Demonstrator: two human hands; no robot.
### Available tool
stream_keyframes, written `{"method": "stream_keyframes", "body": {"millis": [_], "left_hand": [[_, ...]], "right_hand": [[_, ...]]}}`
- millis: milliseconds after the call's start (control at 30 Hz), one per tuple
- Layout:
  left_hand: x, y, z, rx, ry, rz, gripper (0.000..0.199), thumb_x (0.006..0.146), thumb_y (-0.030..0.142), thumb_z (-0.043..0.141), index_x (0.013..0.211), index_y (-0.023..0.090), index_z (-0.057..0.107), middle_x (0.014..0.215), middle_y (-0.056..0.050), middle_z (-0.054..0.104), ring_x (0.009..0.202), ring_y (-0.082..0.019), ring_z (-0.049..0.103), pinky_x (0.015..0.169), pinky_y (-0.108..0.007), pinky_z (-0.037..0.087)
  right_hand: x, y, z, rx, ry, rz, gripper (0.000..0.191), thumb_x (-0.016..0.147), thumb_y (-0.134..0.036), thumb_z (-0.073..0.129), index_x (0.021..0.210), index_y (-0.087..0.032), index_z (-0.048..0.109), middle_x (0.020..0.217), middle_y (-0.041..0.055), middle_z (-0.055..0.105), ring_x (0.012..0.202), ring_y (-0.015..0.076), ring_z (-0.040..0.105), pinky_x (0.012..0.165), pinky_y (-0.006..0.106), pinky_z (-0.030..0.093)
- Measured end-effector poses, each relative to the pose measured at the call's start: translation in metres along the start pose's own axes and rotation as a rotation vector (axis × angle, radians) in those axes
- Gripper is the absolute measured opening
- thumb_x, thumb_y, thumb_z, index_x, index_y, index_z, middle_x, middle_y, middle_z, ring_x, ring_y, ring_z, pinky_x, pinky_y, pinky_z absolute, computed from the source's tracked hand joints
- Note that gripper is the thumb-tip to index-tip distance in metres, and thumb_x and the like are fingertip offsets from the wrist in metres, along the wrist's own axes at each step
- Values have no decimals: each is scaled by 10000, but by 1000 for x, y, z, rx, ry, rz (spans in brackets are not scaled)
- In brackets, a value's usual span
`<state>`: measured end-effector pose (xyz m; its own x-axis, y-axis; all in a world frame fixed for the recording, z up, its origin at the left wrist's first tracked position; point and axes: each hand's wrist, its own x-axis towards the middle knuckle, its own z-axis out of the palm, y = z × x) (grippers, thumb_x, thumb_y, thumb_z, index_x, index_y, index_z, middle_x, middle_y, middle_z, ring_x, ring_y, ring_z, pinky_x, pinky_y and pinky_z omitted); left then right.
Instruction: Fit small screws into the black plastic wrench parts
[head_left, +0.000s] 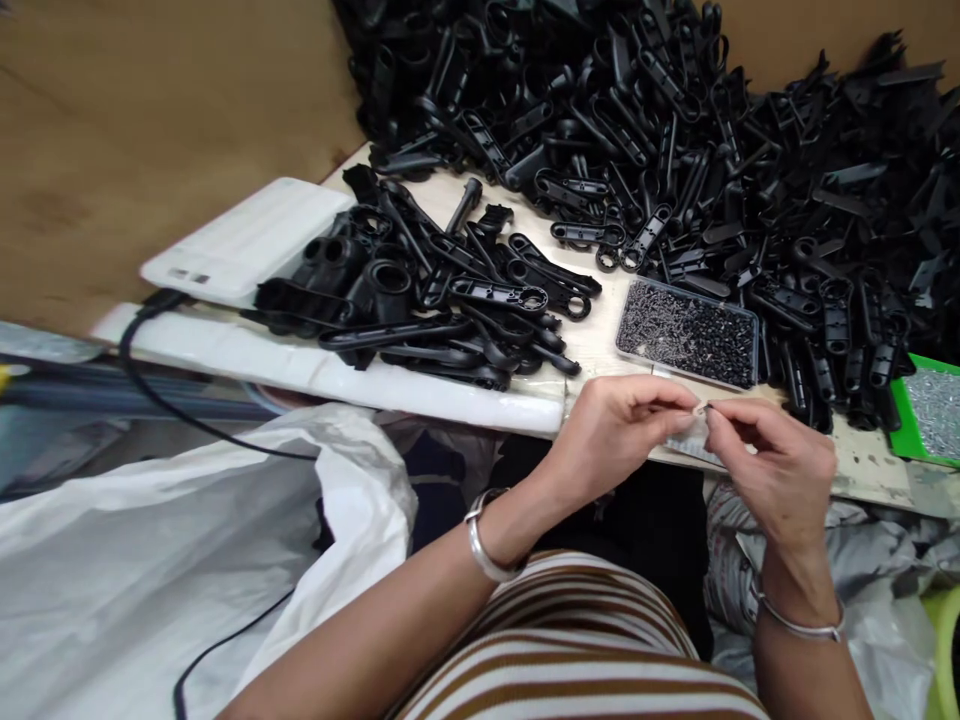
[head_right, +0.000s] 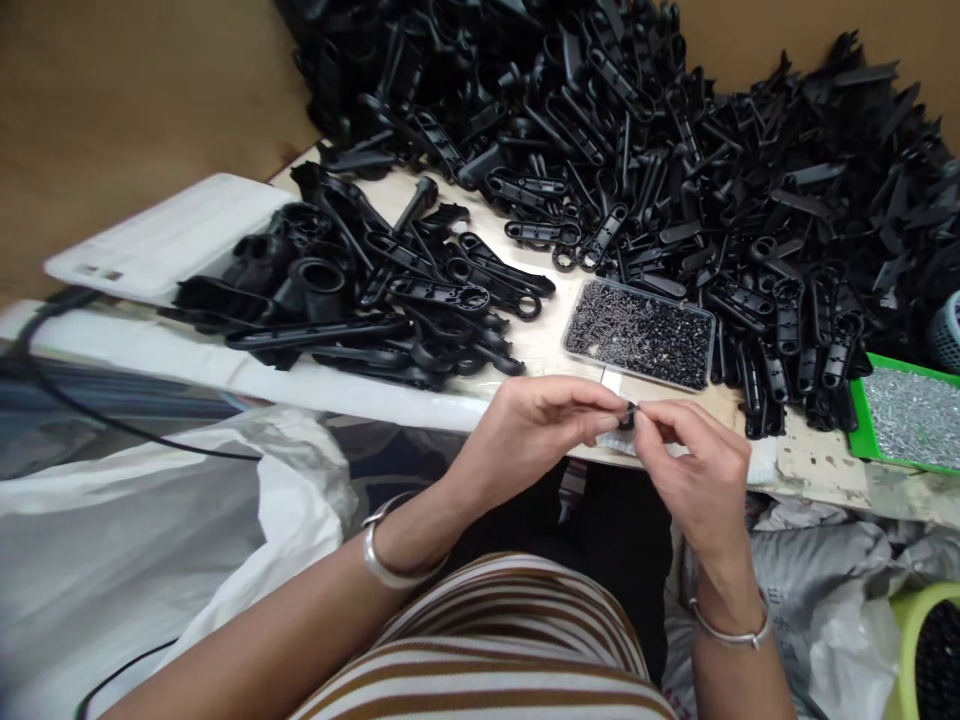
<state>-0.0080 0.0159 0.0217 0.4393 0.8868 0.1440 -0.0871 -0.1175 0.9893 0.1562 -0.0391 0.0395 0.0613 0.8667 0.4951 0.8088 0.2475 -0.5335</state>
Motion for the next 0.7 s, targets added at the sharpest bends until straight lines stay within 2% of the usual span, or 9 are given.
{"method": "stream_keyframes", "body": {"millis": [100,133,200,333,533,700], "left_hand": [[-2,1,-10,556,19,255,161,820,96,664,965,167,677,1016,-62,719,976,-199,657,842,-306,501],[-3,-1,-12,702,8,300,186,818,93,669,988,169,661,1053,-71,709,1035,-219,638,862,-325,483],[-6,-7,-15,880,-41,301,212,824,97,665,1021,170,632,1035,-74,705,1030,-231,635,837,-335,462],[-11,-21,-12,914,-82,231,212,845,82,624,1030,185,613,904,-31,711,844,-183,658,772,-298,453],[-14,-27,-7,874,-31,272,206,834,66,618,1002,185,617,875,-29,705,815,-182,656,735,-277,476],[-14,-27,-7,829,-15,296,142,841,76,612,949,165,629,846,-40,698,786,-195,653,713,-290,498]], "right_hand": [[-2,11,-7,0,-17,85,54,843,-189,652,801,-189,685,692,-13,683,532,109,607,557,229,508],[-4,14,-9,-13,-39,79,57,843,-188,649,796,-189,682,690,-14,682,535,109,604,560,230,505],[-8,18,-8,-49,-97,35,75,848,-168,634,784,-187,671,703,-10,685,554,108,602,572,227,496],[-14,17,1,-108,-194,-38,110,860,-119,594,784,-177,647,727,-5,683,602,108,615,625,224,488],[-16,11,15,-216,-203,-106,122,882,-117,553,807,-161,638,734,12,675,623,119,629,639,234,471],[-15,9,18,-339,-208,-161,165,915,-147,508,811,-157,635,719,30,664,629,143,624,618,255,450]]}}
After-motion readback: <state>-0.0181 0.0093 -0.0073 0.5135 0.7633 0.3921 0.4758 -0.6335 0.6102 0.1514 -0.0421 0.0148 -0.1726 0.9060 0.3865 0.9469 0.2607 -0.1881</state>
